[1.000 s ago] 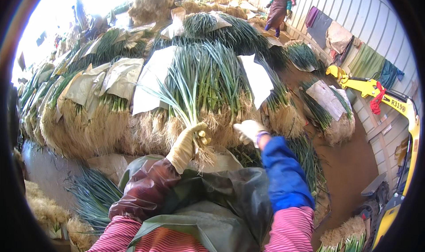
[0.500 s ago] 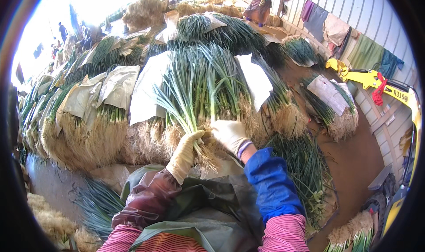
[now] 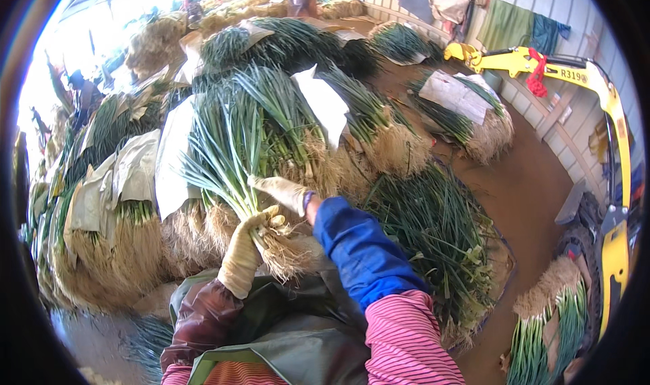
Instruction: The person repeatedly picks up bunches of green onions, aligns the roots, and ties them with string. The person places the tied bunches on a nearby pile. The person wears gloves and an apron while working in a covered market area.
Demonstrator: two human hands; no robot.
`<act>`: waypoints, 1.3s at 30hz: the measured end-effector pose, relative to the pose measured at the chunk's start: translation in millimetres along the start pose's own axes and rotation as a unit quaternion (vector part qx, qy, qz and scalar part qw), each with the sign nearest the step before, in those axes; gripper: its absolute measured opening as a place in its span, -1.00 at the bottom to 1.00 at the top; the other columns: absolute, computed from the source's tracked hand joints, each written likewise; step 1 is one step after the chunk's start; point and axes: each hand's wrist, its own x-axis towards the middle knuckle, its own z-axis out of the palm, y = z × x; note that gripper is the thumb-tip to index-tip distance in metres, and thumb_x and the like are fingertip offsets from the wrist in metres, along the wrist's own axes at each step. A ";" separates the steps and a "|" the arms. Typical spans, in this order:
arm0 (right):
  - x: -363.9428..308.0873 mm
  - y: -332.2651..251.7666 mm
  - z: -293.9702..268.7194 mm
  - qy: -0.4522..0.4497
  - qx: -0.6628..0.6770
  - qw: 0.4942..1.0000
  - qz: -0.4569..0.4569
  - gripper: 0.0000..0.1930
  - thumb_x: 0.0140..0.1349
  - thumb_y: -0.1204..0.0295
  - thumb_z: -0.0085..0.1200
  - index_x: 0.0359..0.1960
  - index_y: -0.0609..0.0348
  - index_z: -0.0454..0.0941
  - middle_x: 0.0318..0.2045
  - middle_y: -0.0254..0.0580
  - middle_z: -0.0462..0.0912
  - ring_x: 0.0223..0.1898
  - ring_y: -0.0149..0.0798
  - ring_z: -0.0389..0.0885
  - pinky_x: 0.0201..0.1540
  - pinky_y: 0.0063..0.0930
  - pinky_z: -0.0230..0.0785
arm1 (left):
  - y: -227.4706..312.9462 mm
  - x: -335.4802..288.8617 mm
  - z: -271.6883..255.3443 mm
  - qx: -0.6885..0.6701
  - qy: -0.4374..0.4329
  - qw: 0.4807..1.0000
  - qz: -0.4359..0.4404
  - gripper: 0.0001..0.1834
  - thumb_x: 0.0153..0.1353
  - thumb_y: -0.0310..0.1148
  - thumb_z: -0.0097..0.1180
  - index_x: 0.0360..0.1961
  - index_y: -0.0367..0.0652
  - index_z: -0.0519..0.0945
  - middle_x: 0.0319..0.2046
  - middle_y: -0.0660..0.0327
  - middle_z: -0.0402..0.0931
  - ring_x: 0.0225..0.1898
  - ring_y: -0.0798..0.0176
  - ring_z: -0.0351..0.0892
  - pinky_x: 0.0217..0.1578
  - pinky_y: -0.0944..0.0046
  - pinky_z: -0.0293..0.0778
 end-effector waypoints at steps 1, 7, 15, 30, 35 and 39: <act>11.3 15.0 6.3 -0.024 0.036 0.999 -0.026 -0.59 0.39 0.21 0.03 0.10 0.27 0.53 0.04 -0.21 0.62 0.06 -0.35 0.52 0.20 -0.50 0.28 | -4.4 9.5 -32.1 -0.016 -0.030 0.999 0.015 -0.61 0.23 -0.35 0.00 -0.03 -0.46 0.51 -0.21 -0.06 0.61 -0.24 0.04 0.64 -0.12 0.02 0.61; 15.3 5.6 24.4 0.086 -0.326 0.941 0.002 -0.47 0.33 -0.03 -0.03 -0.09 0.26 0.62 -0.28 0.05 0.70 -0.22 -0.10 0.67 -0.13 -0.33 0.44 | 6.0 -3.2 -16.0 -0.034 0.056 0.998 -0.005 -0.68 0.21 -0.40 0.03 -0.11 -0.45 0.54 -0.40 0.08 0.61 -0.45 0.19 0.61 -0.27 0.18 0.63; -6.2 -15.1 36.6 0.083 -0.183 0.962 -0.183 -0.59 0.34 0.08 0.03 -0.32 0.23 0.65 -0.52 -0.09 0.67 -0.54 -0.26 0.62 -0.43 -0.40 0.41 | 20.1 -2.7 -4.2 -0.006 0.049 0.998 0.030 -0.80 0.24 -0.38 0.06 -0.21 -0.29 0.51 -0.43 0.11 0.58 -0.46 0.12 0.62 -0.38 0.18 0.62; -5.8 -11.9 6.3 0.075 -0.277 0.958 -0.018 -0.26 0.16 -0.26 0.04 -0.27 0.39 0.60 -0.33 0.21 0.65 -0.19 0.05 0.61 -0.07 -0.15 0.35 | 0.5 -12.2 11.8 0.119 0.095 0.988 -0.014 -0.76 0.27 -0.34 0.08 -0.21 -0.35 0.56 -0.46 0.07 0.60 -0.47 0.13 0.63 -0.42 0.18 0.61; 19.3 8.1 1.5 0.090 -0.363 0.927 0.011 -0.49 0.25 -0.02 0.10 -0.33 0.31 0.64 -0.51 -0.14 0.64 -0.44 -0.34 0.50 -0.31 -0.41 0.32 | -8.0 -18.5 8.7 0.146 0.097 0.984 -0.004 -0.75 0.18 -0.41 0.17 -0.22 -0.43 0.61 -0.46 -0.02 0.63 -0.49 0.10 0.66 -0.44 0.20 0.63; 20.6 25.0 -6.1 0.072 -0.151 0.984 -0.055 -0.48 0.21 0.01 0.18 -0.26 0.37 0.64 -0.36 -0.12 0.70 -0.26 -0.32 0.55 -0.14 -0.34 0.35 | -7.0 -11.2 11.8 0.104 0.062 0.993 -0.006 -0.68 0.20 -0.45 0.08 -0.08 -0.47 0.53 -0.32 -0.10 0.63 -0.39 0.02 0.67 -0.32 0.12 0.63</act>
